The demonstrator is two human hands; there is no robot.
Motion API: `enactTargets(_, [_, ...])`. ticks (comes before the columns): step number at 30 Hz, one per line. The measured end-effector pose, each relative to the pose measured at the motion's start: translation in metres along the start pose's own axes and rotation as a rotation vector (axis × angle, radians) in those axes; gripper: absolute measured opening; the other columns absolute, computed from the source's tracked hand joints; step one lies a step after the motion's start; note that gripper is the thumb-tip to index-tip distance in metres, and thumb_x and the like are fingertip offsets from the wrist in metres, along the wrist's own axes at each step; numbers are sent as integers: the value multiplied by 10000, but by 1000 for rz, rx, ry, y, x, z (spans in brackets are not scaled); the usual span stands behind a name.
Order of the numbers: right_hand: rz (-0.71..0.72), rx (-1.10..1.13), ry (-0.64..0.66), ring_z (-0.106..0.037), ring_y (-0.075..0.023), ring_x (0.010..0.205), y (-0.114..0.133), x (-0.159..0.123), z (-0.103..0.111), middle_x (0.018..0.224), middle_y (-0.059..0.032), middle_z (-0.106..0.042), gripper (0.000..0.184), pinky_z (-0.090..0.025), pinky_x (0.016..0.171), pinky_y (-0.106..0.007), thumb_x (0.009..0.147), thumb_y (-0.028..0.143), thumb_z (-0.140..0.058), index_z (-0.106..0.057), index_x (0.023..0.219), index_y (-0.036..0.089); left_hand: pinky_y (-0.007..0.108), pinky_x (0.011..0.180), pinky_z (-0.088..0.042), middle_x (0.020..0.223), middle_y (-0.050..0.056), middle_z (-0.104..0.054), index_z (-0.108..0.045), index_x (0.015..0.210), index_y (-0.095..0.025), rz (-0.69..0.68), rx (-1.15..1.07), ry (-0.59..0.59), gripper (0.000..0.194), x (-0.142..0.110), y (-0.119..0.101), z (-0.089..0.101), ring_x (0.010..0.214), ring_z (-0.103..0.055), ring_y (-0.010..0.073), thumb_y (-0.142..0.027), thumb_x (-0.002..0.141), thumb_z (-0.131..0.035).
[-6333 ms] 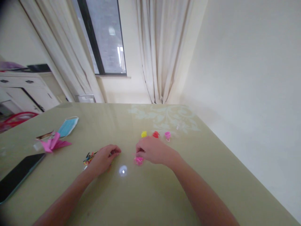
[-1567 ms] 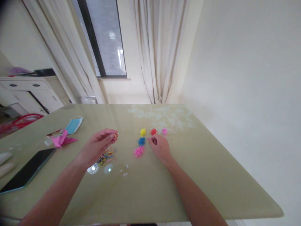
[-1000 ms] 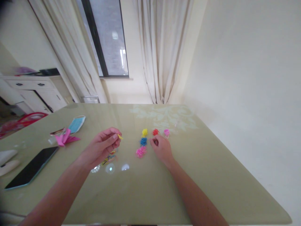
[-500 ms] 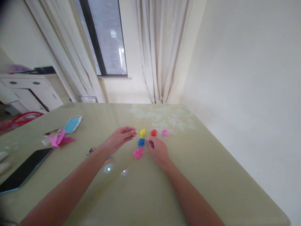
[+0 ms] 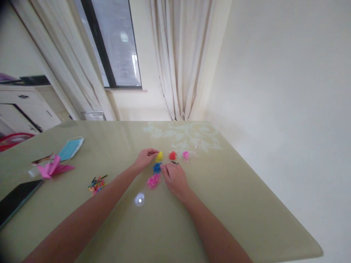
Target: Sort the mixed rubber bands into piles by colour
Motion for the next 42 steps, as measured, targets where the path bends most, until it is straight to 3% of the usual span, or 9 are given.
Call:
enactTargets(4, [-13, 14, 27, -642, -195, 834, 0, 0, -1, 839, -57, -696, 579, -388, 808, -329, 1123, 428, -272, -705, 820, 192, 309, 764, -542, 951, 70, -765, -764, 1018, -179, -106, 83, 47, 218, -5, -2, 12, 782, -680, 181, -256, 842, -660])
enactTargets(8, [-33, 9, 21, -646, -205, 856, -1, 1, -2, 869, -67, -700, 596, -392, 824, -344, 1123, 426, -263, -750, 868, 194, 299, 791, -536, 976, 42, -708, -793, 966, -209, -229, 148, 151, 209, -13, -5, 26, 797, -654, 164, -211, 771, -717])
enactTargets(14, [-50, -22, 54, -629, -201, 845, 1, 2, -4, 879, -71, -685, 643, -390, 819, -350, 1121, 453, -247, -782, 874, 194, 295, 832, -528, 1020, 51, -659, -801, 981, -221, -405, 454, 300, 231, -21, -3, 17, 839, -663, 165, -165, 856, -616])
enactTargets(23, [-16, -74, 100, -605, -191, 863, 1, 1, -5, 888, -71, -658, 695, -381, 828, -340, 1117, 507, -211, -783, 893, 184, 313, 906, -502, 1007, 66, -730, -800, 977, -214, -405, 522, 279, 232, -14, -3, 9, 939, -673, 204, -168, 887, -591])
enactTargets(33, [46, -9, 124, -584, -189, 868, 4, 0, -2, 877, -66, -647, 730, -370, 813, -333, 1105, 551, -192, -798, 915, 191, 339, 926, -497, 1041, 102, -748, -810, 996, -207, -370, 533, 162, 238, -12, -7, 3, 982, -683, 240, -238, 938, -581])
enactTargets(37, [51, -4, 143, -581, -188, 865, 6, -1, -1, 884, -60, -648, 699, -361, 818, -335, 1112, 526, -208, -793, 918, 195, 328, 903, -503, 1032, 96, -762, -811, 1011, -213, -364, 519, 154, 240, -23, -5, 17, 952, -694, 231, -252, 938, -586])
enactTargets(42, [73, -3, 184, -590, -185, 872, 9, -3, -2, 885, -53, -642, 641, -358, 822, -336, 1121, 479, -257, -771, 877, 183, 345, 876, -509, 999, 99, -774, -798, 988, -205, -324, 520, 105, 241, -51, -2, 56, 905, -696, 238, -280, 933, -576])
Point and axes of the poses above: each hand's wrist, its own x-axis towards the middle knuckle, its own z-axis out of the back of the hand, y = z × x, the point moved 4 cm from there along x, towards the middle knuckle
